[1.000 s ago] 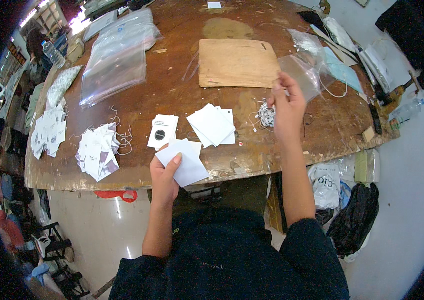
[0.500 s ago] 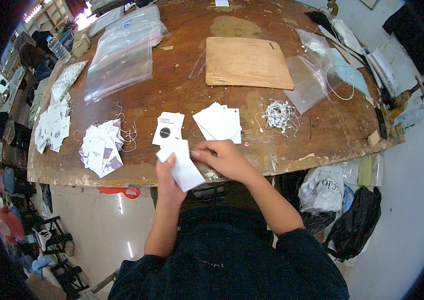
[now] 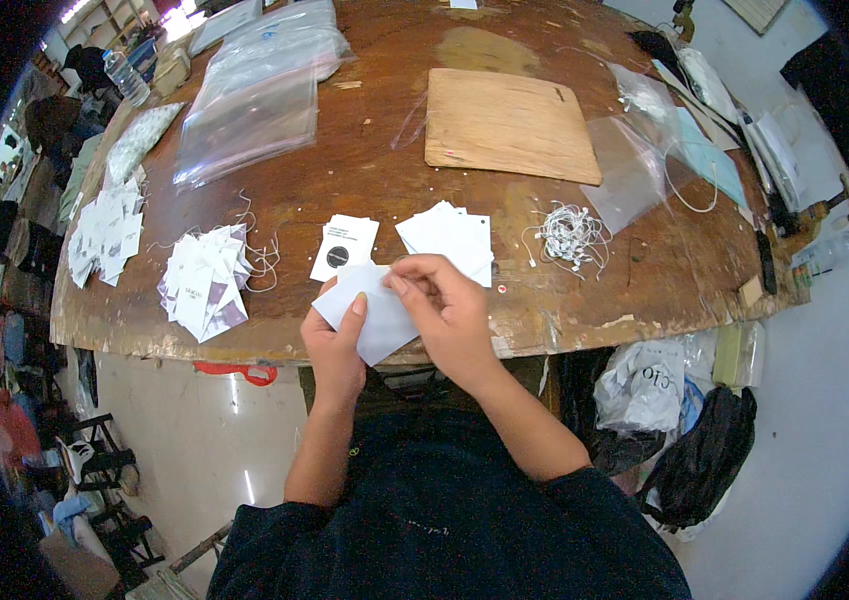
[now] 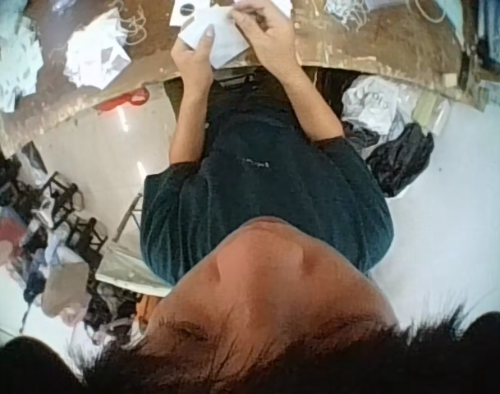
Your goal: The person assembles small white tags by inserting a string through a pre-punched hole and placing each completed tag into a growing stack. The person repeats this process for multiple tags, maintaining a consistent workflow at a wooden workbench.
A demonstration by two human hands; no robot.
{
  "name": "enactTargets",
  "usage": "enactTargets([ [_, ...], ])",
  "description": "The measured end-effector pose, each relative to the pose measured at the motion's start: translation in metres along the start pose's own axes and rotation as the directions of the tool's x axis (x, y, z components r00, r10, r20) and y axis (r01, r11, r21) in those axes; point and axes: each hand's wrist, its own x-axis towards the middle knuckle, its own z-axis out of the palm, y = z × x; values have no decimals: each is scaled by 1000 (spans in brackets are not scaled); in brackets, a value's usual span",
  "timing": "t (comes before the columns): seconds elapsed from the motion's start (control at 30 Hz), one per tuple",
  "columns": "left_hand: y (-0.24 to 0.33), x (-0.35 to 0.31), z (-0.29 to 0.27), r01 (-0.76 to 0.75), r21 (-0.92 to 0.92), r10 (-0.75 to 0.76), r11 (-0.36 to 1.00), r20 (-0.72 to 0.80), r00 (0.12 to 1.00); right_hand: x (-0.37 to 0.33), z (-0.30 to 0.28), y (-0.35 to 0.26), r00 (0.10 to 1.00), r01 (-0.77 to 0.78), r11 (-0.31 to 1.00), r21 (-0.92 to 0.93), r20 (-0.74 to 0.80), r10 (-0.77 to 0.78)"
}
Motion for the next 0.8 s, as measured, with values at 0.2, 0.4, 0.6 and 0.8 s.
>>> enactTargets([
  [0.2,2,-3,-4,-34,58,35,998,-8,999,4,15,4,994,108,969,-224,20,-106],
  [0.4,4,-5,-1,-120,154,124,981,-17,992,3,20,2,960,270,841,-468,68,-270],
  [0.6,10,-12,0,-207,325,217,923,7,976,2,25,9,927,354,739,-573,114,-356],
  [0.8,7,1,-4,-722,628,769,291,295,567,1,24,5,997,-50,994,-94,46,54],
])
